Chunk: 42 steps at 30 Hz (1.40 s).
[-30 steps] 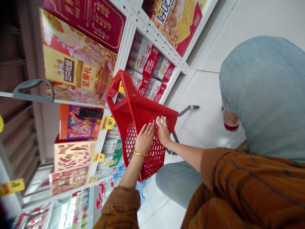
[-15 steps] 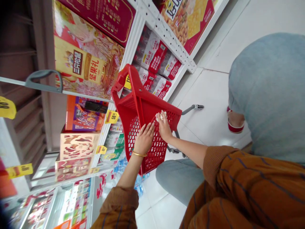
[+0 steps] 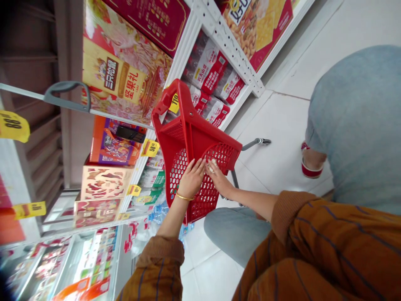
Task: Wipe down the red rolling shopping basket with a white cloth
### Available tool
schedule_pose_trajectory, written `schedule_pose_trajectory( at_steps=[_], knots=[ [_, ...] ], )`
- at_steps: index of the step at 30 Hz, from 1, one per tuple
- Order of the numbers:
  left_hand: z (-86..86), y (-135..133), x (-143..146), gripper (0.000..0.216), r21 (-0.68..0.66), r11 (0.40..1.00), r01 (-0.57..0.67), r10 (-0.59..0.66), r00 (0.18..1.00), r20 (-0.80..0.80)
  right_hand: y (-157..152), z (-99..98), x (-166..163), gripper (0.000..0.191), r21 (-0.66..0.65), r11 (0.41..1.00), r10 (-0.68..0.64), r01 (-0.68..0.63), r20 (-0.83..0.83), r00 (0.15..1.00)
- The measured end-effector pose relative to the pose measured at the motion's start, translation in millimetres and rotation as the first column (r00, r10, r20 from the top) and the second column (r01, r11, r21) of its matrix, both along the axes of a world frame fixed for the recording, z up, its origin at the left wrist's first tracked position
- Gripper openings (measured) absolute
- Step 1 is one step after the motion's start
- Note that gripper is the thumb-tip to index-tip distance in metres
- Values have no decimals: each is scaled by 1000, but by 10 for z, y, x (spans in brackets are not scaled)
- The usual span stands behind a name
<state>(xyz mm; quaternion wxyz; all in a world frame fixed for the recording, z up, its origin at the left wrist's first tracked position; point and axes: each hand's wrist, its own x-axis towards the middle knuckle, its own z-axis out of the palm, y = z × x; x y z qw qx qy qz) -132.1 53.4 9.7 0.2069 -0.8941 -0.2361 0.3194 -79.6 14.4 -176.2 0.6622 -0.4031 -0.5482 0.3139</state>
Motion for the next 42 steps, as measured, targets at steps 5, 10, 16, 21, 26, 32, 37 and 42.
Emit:
schedule_pose_trajectory(
  at_steps=[5, 10, 16, 21, 26, 32, 37, 42],
  knots=[
    [19, -102, -151, 48, 18, 998, -52, 51, 996, 71, 229, 142, 214, 59, -54, 986, -161, 160, -20, 987],
    [12, -158, -219, 50, -14, 995, -101, 102, 989, 109, 451, 291, 147, 56, -159, 954, -261, 252, -37, 965],
    [21, -114, -191, 54, -55, 994, -94, 99, 989, 112, 332, 173, -3, 59, -111, 975, -195, 191, -23, 981],
    [0, -134, -192, 55, -38, 995, -92, 96, 988, 121, 261, 110, -12, 58, -68, 984, -164, 164, 2, 986],
    [-32, -187, -163, 57, 25, 992, -121, 116, 984, 138, 99, 18, -66, 52, -42, 997, -65, 65, 3, 998],
    [-254, -358, -57, 54, 87, 978, -189, 176, 974, 143, 11, -187, 93, 49, -34, 999, 31, -30, 16, 999],
    [-649, -538, 1, 55, 90, 942, -324, 302, 934, 192, 312, -295, 382, 54, -200, 963, -189, 179, -34, 981],
    [-874, -588, -32, 57, 72, 890, -451, 428, 878, 216, 509, -285, 369, 57, -278, 939, -200, 204, 41, 979]
  ],
)
